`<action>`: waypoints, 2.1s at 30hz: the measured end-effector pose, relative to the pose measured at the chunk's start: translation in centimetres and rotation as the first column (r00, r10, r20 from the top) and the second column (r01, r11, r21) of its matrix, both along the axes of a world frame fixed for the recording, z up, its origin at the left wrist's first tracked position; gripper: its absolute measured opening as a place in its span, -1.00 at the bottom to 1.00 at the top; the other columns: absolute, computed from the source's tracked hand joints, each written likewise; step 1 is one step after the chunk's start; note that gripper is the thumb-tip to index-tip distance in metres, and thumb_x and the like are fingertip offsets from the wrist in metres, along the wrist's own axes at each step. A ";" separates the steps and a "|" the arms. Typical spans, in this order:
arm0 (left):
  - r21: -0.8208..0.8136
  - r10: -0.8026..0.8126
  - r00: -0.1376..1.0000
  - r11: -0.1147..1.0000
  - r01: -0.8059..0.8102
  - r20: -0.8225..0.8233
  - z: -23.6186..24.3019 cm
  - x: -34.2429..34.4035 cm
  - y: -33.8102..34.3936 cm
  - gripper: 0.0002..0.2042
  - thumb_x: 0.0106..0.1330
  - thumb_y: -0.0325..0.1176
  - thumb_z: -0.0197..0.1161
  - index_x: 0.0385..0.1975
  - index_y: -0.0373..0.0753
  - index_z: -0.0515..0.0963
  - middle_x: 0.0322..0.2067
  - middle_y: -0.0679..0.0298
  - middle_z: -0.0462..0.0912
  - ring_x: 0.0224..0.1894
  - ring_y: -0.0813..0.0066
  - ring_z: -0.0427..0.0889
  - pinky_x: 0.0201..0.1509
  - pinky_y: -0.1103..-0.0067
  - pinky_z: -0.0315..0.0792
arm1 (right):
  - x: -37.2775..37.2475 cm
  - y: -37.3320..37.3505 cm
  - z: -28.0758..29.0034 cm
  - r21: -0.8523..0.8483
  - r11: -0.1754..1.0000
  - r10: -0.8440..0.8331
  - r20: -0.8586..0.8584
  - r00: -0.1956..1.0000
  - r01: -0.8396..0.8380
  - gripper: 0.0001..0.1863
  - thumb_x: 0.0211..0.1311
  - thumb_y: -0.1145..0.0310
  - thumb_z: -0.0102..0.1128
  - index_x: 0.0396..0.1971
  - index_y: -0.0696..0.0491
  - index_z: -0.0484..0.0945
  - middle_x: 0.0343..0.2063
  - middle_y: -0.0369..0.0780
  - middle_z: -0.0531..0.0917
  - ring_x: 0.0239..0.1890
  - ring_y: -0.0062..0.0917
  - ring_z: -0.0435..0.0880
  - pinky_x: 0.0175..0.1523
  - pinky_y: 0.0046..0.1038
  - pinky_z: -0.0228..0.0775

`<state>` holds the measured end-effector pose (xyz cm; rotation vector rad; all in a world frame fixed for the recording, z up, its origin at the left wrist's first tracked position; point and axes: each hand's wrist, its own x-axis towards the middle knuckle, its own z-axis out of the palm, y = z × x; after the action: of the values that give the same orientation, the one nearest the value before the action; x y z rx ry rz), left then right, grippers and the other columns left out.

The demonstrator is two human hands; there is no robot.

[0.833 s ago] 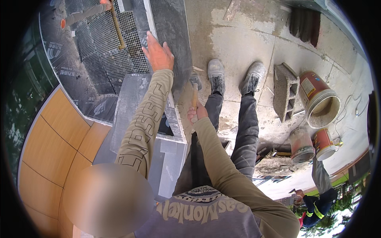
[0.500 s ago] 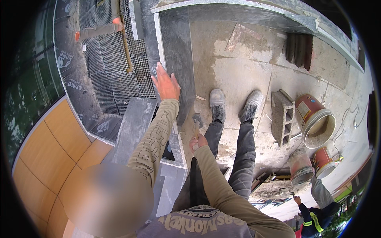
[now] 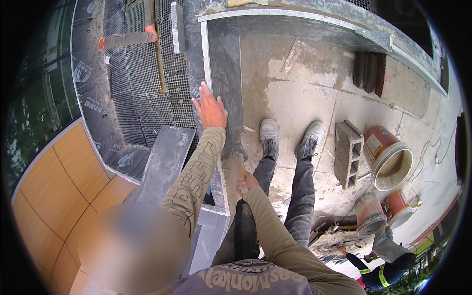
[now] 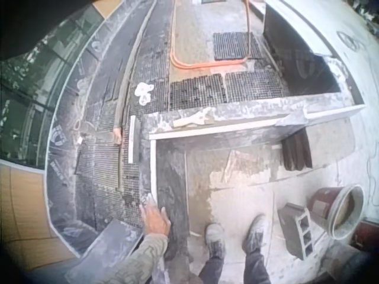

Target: The person spreads cement on the floor using a trowel, then places a large tile onto the prepared area. They use a rubber mallet to tap the tile into position and adjust its alignment.

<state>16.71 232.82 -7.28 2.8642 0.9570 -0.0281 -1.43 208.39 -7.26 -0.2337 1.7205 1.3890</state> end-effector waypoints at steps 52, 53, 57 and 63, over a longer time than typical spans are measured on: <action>-0.057 0.139 0.990 0.988 -0.140 -0.021 0.4 2.3 -1.0 -0.24 0.37 -0.49 0.21 0.52 -0.43 -0.01 0.36 -0.22 0.30 0.34 -0.19 0.37 0.48 0.13 0.16 | 32.5 10.7 -20.3 -0.492 0.612 0.302 0.869 -0.392 -0.619 -0.19 0.21 -0.16 0.37 0.30 0.10 0.47 0.19 0.07 0.59 0.24 -0.14 0.60 0.32 -0.20 0.42; -0.045 0.128 0.992 0.991 -0.128 -0.007 0.3 2.1 -0.9 -0.23 0.35 -0.52 0.21 0.52 -0.43 -0.02 0.33 -0.26 0.32 0.29 -0.25 0.41 0.44 0.17 0.22 | 32.9 13.4 -18.2 -0.381 0.655 0.218 0.922 -0.319 -0.653 -0.04 0.18 -0.23 0.36 0.40 0.12 0.31 0.31 0.10 0.43 0.36 -0.10 0.43 0.40 -0.18 0.30; -0.035 0.151 0.988 0.988 -0.152 -0.042 -0.4 2.2 -0.8 -0.24 0.35 -0.53 0.22 0.51 -0.46 0.00 0.40 -0.25 0.25 0.42 -0.22 0.31 0.53 0.21 0.14 | 33.5 21.0 -15.3 -0.198 0.692 0.029 0.968 -0.248 -0.694 0.32 0.10 -0.37 0.35 0.58 0.14 -0.17 0.55 0.17 -0.11 0.61 -0.01 -0.13 0.62 -0.15 -0.12; -0.052 0.203 0.979 0.978 -0.203 -0.007 -0.9 1.8 -1.4 -0.24 0.36 -0.54 0.21 0.51 -0.47 -0.02 0.43 -0.25 0.22 0.44 -0.23 0.28 0.53 0.17 0.13 | 34.8 22.1 -16.8 -0.203 0.630 0.007 0.966 -0.257 -0.750 0.42 0.07 -0.54 0.22 0.56 0.21 -0.25 0.53 0.26 -0.21 0.60 0.07 -0.17 0.62 -0.14 -0.15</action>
<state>18.52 231.42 -8.20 2.7049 1.2257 -0.0357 33.34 230.52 -24.07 -1.3479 -0.2624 1.3452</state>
